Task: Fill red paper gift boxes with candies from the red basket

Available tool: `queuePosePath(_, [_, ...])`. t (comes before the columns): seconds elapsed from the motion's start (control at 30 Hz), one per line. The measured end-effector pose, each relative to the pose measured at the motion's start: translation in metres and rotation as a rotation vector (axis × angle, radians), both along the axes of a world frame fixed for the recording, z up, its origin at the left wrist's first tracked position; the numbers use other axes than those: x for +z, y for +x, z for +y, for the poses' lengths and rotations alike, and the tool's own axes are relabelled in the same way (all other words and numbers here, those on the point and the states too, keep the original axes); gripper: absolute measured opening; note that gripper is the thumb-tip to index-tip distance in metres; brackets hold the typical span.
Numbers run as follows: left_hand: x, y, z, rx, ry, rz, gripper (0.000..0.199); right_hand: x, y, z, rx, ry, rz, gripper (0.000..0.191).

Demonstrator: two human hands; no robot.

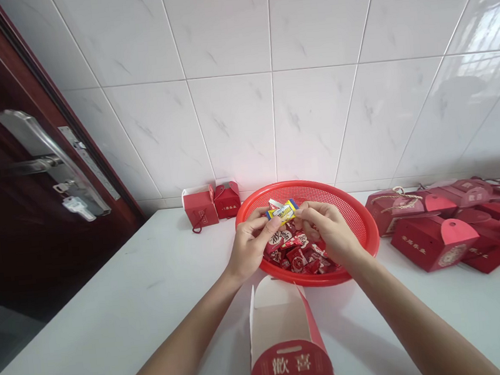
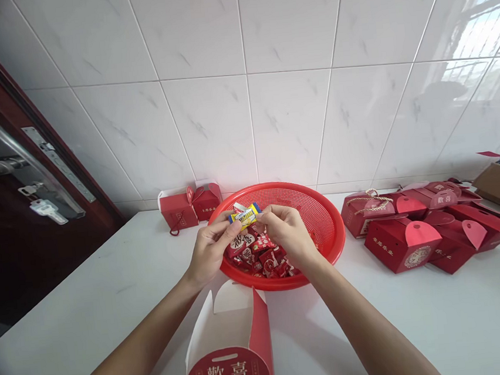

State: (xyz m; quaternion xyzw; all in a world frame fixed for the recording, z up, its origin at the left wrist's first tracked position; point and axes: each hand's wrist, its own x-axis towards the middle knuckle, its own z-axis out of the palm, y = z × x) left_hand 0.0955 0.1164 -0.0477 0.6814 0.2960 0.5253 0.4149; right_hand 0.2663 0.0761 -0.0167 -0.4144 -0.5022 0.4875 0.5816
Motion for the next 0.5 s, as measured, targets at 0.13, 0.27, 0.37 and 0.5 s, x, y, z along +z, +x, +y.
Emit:
queuePosePath(0.13, [-0.001, 0.001, 0.002, 0.059, -0.007, -0.016, 0.044, 0.004, 0.006, 0.003, -0.002, -0.061, 0.143, 0.018])
queuePosePath(0.27, [0.0, 0.003, 0.0, 0.112, 0.016, 0.01, 0.046, 0.005, 0.011, 0.007, 0.008, -0.081, 0.348, 0.019])
queuePosePath(0.37, [0.0, 0.003, -0.001, 0.125, 0.013, 0.019, 0.044, 0.001, 0.01, 0.009, -0.019, -0.087, 0.393, 0.029])
queuePosePath(0.5, [0.0, 0.004, -0.002, 0.13, 0.014, 0.02, 0.047, 0.001, 0.004, 0.006, -0.078, -0.074, 0.4, 0.033])
